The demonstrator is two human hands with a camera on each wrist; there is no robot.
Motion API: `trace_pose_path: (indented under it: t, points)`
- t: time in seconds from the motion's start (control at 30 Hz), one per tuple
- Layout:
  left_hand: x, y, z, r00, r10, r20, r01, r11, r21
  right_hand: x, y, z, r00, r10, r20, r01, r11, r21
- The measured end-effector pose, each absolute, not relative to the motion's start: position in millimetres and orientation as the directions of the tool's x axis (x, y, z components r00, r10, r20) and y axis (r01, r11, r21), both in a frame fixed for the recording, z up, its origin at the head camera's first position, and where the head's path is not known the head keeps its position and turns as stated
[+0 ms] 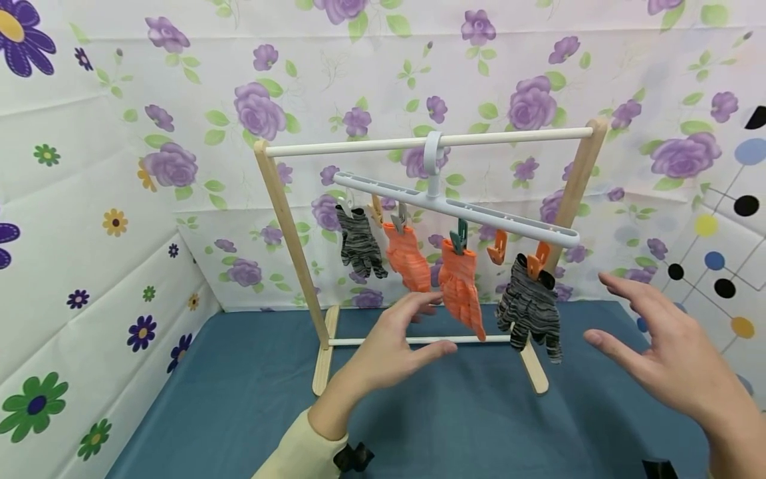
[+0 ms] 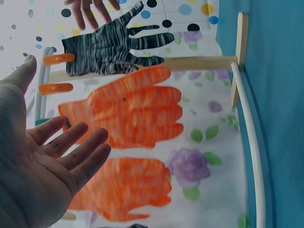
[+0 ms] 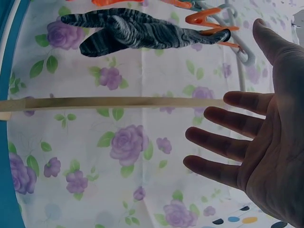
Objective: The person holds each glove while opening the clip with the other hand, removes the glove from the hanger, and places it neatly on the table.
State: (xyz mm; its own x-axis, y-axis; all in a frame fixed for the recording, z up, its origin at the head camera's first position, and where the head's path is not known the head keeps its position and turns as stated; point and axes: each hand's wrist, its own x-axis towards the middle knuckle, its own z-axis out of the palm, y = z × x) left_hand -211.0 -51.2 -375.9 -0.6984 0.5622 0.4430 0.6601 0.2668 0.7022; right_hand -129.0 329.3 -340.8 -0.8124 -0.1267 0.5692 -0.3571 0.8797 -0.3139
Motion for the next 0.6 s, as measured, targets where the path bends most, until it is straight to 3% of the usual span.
trace_pose_path:
  t: [0.6]
  points:
    - [-220,1,-372,-0.671,0.577,0.466,0.613,0.078,0.786,-140,304,-332,-0.72,-0.139,0.68,-0.504,0.778,-0.375]
